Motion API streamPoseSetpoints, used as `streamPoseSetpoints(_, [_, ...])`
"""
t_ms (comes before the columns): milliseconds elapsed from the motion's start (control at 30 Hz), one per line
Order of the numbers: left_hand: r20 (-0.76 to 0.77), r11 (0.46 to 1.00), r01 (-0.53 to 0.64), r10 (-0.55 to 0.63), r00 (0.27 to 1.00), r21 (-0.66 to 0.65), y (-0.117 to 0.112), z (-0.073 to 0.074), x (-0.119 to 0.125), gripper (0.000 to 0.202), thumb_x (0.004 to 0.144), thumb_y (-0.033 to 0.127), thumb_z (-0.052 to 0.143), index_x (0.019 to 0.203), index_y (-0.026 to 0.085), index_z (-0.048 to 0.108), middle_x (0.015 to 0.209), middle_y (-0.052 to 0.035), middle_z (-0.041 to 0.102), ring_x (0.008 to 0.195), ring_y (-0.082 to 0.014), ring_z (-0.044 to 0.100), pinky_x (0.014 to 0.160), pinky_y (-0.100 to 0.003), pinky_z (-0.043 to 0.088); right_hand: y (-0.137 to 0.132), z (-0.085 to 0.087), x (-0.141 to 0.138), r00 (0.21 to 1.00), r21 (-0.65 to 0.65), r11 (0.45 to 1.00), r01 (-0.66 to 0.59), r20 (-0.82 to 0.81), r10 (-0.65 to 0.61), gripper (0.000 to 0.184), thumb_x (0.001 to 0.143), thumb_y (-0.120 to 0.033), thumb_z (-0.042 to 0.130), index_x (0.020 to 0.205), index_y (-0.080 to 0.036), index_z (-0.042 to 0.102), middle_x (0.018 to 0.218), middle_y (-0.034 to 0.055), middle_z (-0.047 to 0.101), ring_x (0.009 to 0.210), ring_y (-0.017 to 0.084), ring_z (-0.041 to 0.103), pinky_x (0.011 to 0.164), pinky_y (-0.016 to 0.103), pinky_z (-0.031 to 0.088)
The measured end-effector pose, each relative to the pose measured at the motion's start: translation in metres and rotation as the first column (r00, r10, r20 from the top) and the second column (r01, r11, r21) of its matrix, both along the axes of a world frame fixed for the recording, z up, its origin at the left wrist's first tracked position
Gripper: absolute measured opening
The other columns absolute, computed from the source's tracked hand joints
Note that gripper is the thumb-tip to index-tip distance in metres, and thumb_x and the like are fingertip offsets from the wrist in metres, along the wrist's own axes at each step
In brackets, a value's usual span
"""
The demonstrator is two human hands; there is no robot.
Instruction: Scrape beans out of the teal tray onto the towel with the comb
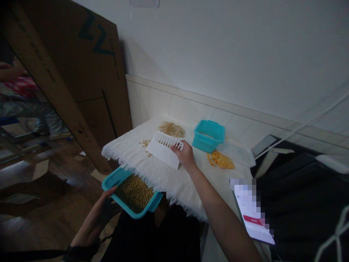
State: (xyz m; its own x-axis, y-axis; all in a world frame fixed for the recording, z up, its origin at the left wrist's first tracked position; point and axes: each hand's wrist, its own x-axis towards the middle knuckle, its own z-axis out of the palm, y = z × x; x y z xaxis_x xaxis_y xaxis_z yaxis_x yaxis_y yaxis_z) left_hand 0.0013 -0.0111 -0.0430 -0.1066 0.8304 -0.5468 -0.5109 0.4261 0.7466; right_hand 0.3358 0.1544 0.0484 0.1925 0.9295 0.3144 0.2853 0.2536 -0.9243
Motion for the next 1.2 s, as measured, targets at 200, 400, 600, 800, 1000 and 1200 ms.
streamPoseSetpoints(200, [-0.014,1.0,-0.009,0.009,1.0,0.017,0.0,-0.006,-0.005,0.086,0.072,0.055,0.103,0.145,0.027,0.069,0.113,-0.0099,0.083,0.098,-0.0344,0.086,0.085,-0.045,0.071,0.001,-0.001,0.0,1.0,-0.012,1.0,-0.002,0.015,0.002,0.067,0.058,-0.081,0.095,0.082,-0.027,0.063,0.074,0.002,0.074,0.069,0.024,0.065,0.064,0.036,0.052])
streamPoseSetpoints(400, [-0.036,0.999,-0.044,0.044,0.998,0.018,0.004,-0.007,-0.012,0.075,0.075,0.056,0.1,0.14,0.029,0.074,0.119,-0.0108,0.084,0.095,-0.0318,0.086,0.087,-0.046,0.071,0.003,0.001,-0.005,1.0,-0.03,0.999,-0.027,-0.007,0.027,0.071,0.054,-0.084,0.096,0.082,-0.027,0.063,0.075,0.0026,0.075,0.071,0.024,0.065,0.064,0.035,0.052])
streamPoseSetpoints(600, [-0.096,0.999,-0.041,0.044,0.994,0.028,0.013,-0.007,-0.02,0.079,0.075,0.063,0.097,0.141,0.027,0.075,0.121,-0.0123,0.085,0.1,-0.0347,0.086,0.085,-0.044,0.071,0.007,0.001,-0.013,0.996,-0.05,0.997,-0.059,-0.068,0.055,0.072,0.052,-0.081,0.099,0.083,-0.026,0.066,0.074,0.0019,0.075,0.07,0.023,0.064,0.064,0.035,0.052])
streamPoseSetpoints(800, [-0.099,0.998,-0.047,0.051,0.994,0.044,0.021,-0.004,-0.024,0.082,0.075,0.064,0.096,0.144,0.027,0.075,0.124,-0.0146,0.086,0.1,-0.0377,0.086,0.085,-0.048,0.07,0.002,0.001,-0.022,0.99,-0.077,0.991,-0.106,-0.105,0.098,0.071,0.05,-0.078,0.101,0.082,-0.025,0.066,0.073,0.0008,0.073,0.069,0.022,0.063,0.063,0.034,0.051])
streamPoseSetpoints(1000, [-0.1,0.999,-0.014,0.018,0.995,0.04,0.023,0.002,-0.026,0.079,0.077,0.064,0.096,0.143,0.027,0.076,0.124,-0.0143,0.085,0.096,-0.0357,0.085,0.08,-0.044,0.069,-0.008,0.001,-0.03,0.975,-0.147,0.972,-0.185,-0.15,0.163,0.069,0.05,-0.074,0.104,0.083,-0.025,0.067,0.076,0.0012,0.075,0.07,0.022,0.065,0.065,0.035,0.052])
streamPoseSetpoints(1200, [-0.107,0.999,-0.028,0.031,0.994,0.03,0.025,0.006,-0.027,0.079,0.075,0.063,0.097,0.144,0.031,0.076,0.116,-0.0125,0.084,0.099,-0.0379,0.084,0.083,-0.048,0.069,-0.021,0.006,-0.038,0.942,-0.2,0.932,-0.303,-0.209,0.261,0.068,0.049,-0.068,0.107,0.082,-0.026,0.066,0.076,0.0003,0.075,0.071,0.023,0.067,0.066,0.035,0.053])
